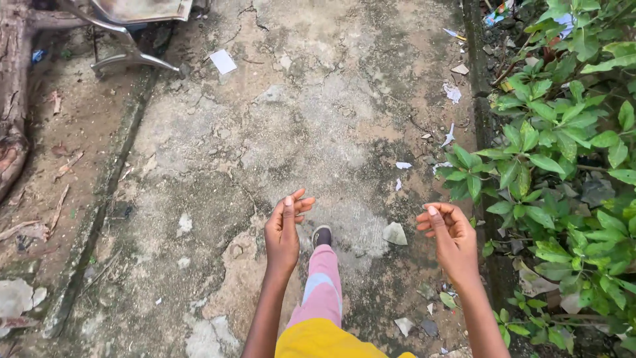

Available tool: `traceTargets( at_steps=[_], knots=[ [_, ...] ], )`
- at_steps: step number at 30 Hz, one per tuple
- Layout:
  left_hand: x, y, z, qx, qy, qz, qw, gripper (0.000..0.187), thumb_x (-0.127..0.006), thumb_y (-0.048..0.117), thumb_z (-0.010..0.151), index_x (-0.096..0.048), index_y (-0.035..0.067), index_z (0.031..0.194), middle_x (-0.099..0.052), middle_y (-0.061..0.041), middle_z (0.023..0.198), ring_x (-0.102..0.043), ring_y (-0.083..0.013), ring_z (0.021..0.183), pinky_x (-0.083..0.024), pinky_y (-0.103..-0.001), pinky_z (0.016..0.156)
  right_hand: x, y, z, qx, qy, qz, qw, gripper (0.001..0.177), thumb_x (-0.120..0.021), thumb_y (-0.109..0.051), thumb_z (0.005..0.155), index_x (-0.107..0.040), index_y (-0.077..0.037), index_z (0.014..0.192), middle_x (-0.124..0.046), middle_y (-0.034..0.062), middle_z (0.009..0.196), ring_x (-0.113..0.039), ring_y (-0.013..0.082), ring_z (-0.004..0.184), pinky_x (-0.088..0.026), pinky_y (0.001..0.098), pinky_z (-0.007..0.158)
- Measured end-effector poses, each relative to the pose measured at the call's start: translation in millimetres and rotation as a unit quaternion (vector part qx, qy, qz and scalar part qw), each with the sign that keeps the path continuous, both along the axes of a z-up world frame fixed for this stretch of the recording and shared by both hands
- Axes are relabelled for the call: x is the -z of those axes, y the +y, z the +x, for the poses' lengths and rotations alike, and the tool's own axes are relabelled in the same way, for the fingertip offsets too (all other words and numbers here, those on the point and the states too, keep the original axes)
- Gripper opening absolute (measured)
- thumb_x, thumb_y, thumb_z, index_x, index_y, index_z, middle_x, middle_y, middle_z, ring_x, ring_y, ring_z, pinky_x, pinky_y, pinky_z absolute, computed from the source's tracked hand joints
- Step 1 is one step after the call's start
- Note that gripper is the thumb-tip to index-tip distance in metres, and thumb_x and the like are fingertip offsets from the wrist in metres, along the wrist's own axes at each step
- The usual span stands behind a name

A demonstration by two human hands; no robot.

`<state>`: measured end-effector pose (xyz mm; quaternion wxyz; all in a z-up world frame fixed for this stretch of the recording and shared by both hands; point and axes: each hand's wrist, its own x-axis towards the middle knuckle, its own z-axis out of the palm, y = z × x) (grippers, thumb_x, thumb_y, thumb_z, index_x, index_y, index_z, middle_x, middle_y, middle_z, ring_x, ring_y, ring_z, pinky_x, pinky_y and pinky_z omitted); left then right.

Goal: Sorting through a basin of wet clothes and hanging them on a clothesline to dry.

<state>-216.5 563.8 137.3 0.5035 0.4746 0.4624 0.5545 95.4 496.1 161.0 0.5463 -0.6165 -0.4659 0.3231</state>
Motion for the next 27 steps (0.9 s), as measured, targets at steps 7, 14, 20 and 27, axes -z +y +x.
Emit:
traceTargets(
  at_steps=[7,14,20,27],
  knots=[
    [-35.1,182.3,20.4,0.022,0.019,0.002,1.0,0.052,-0.038,0.042,0.108,-0.062,0.006,0.136,-0.078,-0.008,0.116,-0.071,-0.0155,0.109,-0.054,-0.033,0.095,-23.2,180.6,15.3,0.029,0.001,0.008,1.0,0.027,-0.054,-0.024,0.107,-0.062,-0.003,0.123,-0.074,0.0089,0.109,-0.069,0.0137,0.093,-0.053,0.028,0.077],
    [-69.6,325.7,41.2,0.046,0.022,0.01,0.999,0.051,-0.039,0.041,0.109,-0.061,0.005,0.138,-0.076,-0.009,0.118,-0.07,-0.0169,0.111,-0.053,-0.034,0.096,-57.0,322.4,15.3,0.045,0.03,0.007,0.999,0.029,-0.054,-0.024,0.108,-0.06,-0.004,0.128,-0.073,0.0099,0.116,-0.069,0.0148,0.1,-0.054,0.0288,0.082],
    [-81.4,453.2,77.1,0.055,0.039,0.011,0.998,0.05,-0.038,0.042,0.109,-0.062,0.007,0.137,-0.077,-0.008,0.118,-0.07,-0.0155,0.112,-0.053,-0.034,0.096,-63.2,447.5,37.8,0.032,0.039,0.003,0.999,0.031,-0.053,-0.025,0.108,-0.061,-0.004,0.13,-0.074,0.0103,0.117,-0.07,0.0161,0.101,-0.054,0.0293,0.083],
    [-89.9,634.1,138.6,0.068,0.03,0.035,0.997,0.049,-0.038,0.041,0.11,-0.062,0.007,0.137,-0.077,-0.008,0.12,-0.07,-0.0171,0.111,-0.052,-0.035,0.096,-79.7,628.1,75.7,0.013,0.028,0.02,0.999,0.032,-0.053,-0.025,0.107,-0.061,-0.003,0.128,-0.074,0.0098,0.115,-0.07,0.0156,0.1,-0.055,0.0292,0.083]
  ],
)
